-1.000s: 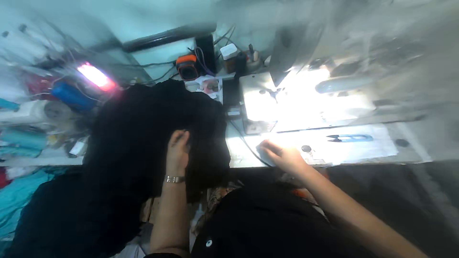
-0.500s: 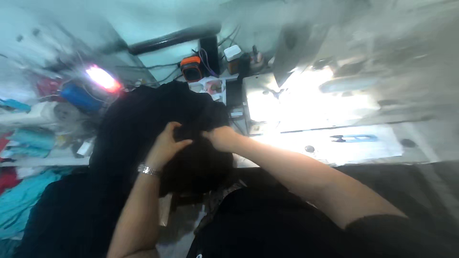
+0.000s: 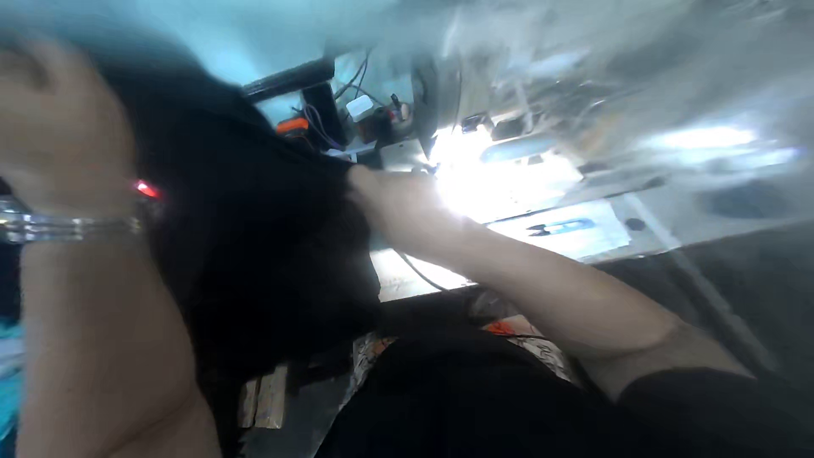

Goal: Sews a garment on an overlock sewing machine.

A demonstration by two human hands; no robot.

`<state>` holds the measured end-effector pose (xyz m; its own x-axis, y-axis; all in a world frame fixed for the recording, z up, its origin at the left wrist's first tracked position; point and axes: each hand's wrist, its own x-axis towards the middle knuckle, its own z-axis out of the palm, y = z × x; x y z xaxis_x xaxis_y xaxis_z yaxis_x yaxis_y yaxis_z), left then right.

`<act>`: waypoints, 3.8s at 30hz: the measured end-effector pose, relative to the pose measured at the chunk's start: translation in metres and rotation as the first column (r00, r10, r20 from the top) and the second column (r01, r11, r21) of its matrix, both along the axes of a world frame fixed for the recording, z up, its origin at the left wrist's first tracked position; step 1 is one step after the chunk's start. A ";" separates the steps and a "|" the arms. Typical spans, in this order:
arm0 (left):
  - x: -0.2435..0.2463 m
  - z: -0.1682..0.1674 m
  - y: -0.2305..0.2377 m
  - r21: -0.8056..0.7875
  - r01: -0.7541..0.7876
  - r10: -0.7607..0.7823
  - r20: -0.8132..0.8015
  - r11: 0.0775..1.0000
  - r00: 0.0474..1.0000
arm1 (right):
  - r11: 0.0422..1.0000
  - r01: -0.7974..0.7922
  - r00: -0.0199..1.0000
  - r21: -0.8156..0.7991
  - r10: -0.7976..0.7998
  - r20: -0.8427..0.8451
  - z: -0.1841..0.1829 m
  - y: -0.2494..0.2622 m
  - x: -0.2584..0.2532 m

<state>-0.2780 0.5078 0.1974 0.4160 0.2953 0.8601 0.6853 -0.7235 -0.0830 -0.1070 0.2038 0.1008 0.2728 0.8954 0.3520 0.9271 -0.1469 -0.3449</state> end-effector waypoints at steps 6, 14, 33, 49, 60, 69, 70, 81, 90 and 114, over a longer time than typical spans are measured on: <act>0.043 -0.043 -0.148 -0.302 0.399 -0.499 -0.463 0.866 0.732 | 0.992 0.119 0.993 -0.042 -0.119 0.021 -0.095 -0.133 0.061; 0.041 -0.173 -0.167 -0.629 0.399 -0.741 -0.508 0.667 0.438 | 0.993 -0.050 0.984 -0.109 0.030 -0.175 -0.182 -0.160 0.034; 0.008 -0.176 -0.232 -0.578 0.516 -0.774 -0.443 0.632 0.452 | 0.895 0.089 0.995 0.438 -0.055 -0.088 -0.187 -0.057 0.007; 0.004 -0.167 -0.261 -0.676 0.226 -0.644 -0.467 0.702 0.606 | 0.815 0.061 0.997 0.576 -0.028 -0.066 -0.182 -0.058 0.008; 0.054 -0.155 -0.220 -0.760 0.397 -0.671 -0.068 0.514 0.738 | 0.900 0.108 0.823 0.423 0.157 -0.545 -0.153 -0.063 0.025; 0.188 -0.181 -0.186 -0.773 0.246 -0.610 -0.220 0.585 0.761 | 0.946 0.293 0.709 0.142 -0.115 -0.695 -0.136 -0.085 0.060; 0.198 -0.184 -0.184 -0.764 0.219 -0.598 -0.256 0.606 0.760 | 0.953 0.295 0.770 0.068 -0.195 -0.607 -0.130 -0.087 0.063; 0.250 -0.196 -0.172 -0.802 0.128 -0.521 -0.248 0.583 0.817 | 0.925 0.379 0.918 -0.018 -0.378 -0.117 -0.119 -0.076 0.078; 0.255 -0.210 -0.158 -0.808 0.275 -0.627 -0.143 0.521 0.766 | 0.934 0.340 0.939 0.107 -0.331 -0.097 -0.129 -0.081 0.066; 0.254 -0.196 -0.164 -0.839 0.252 -0.628 -0.131 0.482 0.767 | 0.927 0.356 0.932 0.117 -0.343 -0.117 -0.138 -0.080 0.064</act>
